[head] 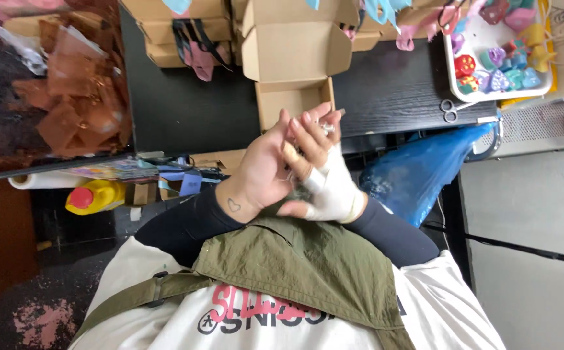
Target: The recorder is packing small gift boxes with decorative paper shred, small resin trinkets, and tying them with blue ribbons.
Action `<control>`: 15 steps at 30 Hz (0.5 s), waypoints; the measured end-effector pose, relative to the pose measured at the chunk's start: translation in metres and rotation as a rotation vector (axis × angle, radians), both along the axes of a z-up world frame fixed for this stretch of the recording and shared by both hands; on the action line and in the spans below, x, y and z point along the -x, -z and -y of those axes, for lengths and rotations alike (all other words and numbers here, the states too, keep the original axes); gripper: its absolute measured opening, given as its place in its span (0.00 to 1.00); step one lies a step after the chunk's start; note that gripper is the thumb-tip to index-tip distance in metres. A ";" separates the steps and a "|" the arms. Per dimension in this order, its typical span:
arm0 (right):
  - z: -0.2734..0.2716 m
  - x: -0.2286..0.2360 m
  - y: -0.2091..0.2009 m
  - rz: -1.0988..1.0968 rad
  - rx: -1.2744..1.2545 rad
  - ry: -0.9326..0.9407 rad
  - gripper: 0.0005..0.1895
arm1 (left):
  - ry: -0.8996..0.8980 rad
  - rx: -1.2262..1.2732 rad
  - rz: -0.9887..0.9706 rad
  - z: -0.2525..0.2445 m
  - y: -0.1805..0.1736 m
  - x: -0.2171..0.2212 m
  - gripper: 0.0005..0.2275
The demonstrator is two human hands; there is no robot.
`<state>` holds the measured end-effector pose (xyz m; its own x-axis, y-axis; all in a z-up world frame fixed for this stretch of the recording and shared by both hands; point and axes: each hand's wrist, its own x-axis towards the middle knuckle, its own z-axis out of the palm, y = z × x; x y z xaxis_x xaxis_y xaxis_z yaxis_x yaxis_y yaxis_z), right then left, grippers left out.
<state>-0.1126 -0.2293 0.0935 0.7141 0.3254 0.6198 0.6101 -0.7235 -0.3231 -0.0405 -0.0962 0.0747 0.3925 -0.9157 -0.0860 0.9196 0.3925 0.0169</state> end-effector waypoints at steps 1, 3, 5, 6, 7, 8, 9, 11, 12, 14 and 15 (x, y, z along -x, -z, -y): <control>-0.004 -0.003 0.010 0.008 -0.002 -0.002 0.33 | -0.002 -0.002 0.008 -0.001 -0.002 -0.004 0.27; -0.013 -0.004 0.030 0.051 -0.027 -0.098 0.38 | -0.095 0.026 0.164 -0.004 -0.003 -0.006 0.26; -0.012 -0.010 0.043 0.071 -0.068 -0.149 0.29 | -0.110 -0.002 0.191 -0.006 0.007 -0.003 0.24; -0.012 -0.011 0.049 0.079 -0.111 -0.197 0.23 | -0.121 -0.033 0.206 -0.007 0.012 0.000 0.22; -0.011 -0.015 0.045 0.080 -0.112 -0.196 0.23 | -0.120 -0.035 0.206 -0.007 0.021 0.004 0.22; -0.010 -0.020 0.042 0.191 -0.097 -0.011 0.19 | -0.130 -0.064 0.226 -0.008 0.030 0.006 0.20; -0.008 -0.024 0.038 0.301 -0.083 0.174 0.18 | -0.141 -0.093 0.245 -0.008 0.039 0.009 0.19; -0.002 -0.035 0.014 0.288 0.014 0.197 0.17 | -0.153 -0.109 0.265 -0.007 0.060 0.006 0.18; 0.001 -0.038 0.003 0.263 0.107 0.223 0.16 | -0.162 -0.130 0.275 -0.008 0.071 0.007 0.16; 0.002 -0.040 0.016 0.217 0.072 0.181 0.16 | -0.230 -0.047 0.206 -0.012 0.063 0.001 0.15; 0.004 -0.041 0.022 0.172 0.037 0.140 0.16 | -0.295 0.037 0.138 -0.014 0.058 -0.002 0.15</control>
<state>-0.0721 -0.2329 0.0713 0.6388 0.2553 0.7258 0.5467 -0.8144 -0.1947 -0.0380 -0.0825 0.0167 0.6473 -0.7621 0.0176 0.7559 0.6446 0.1144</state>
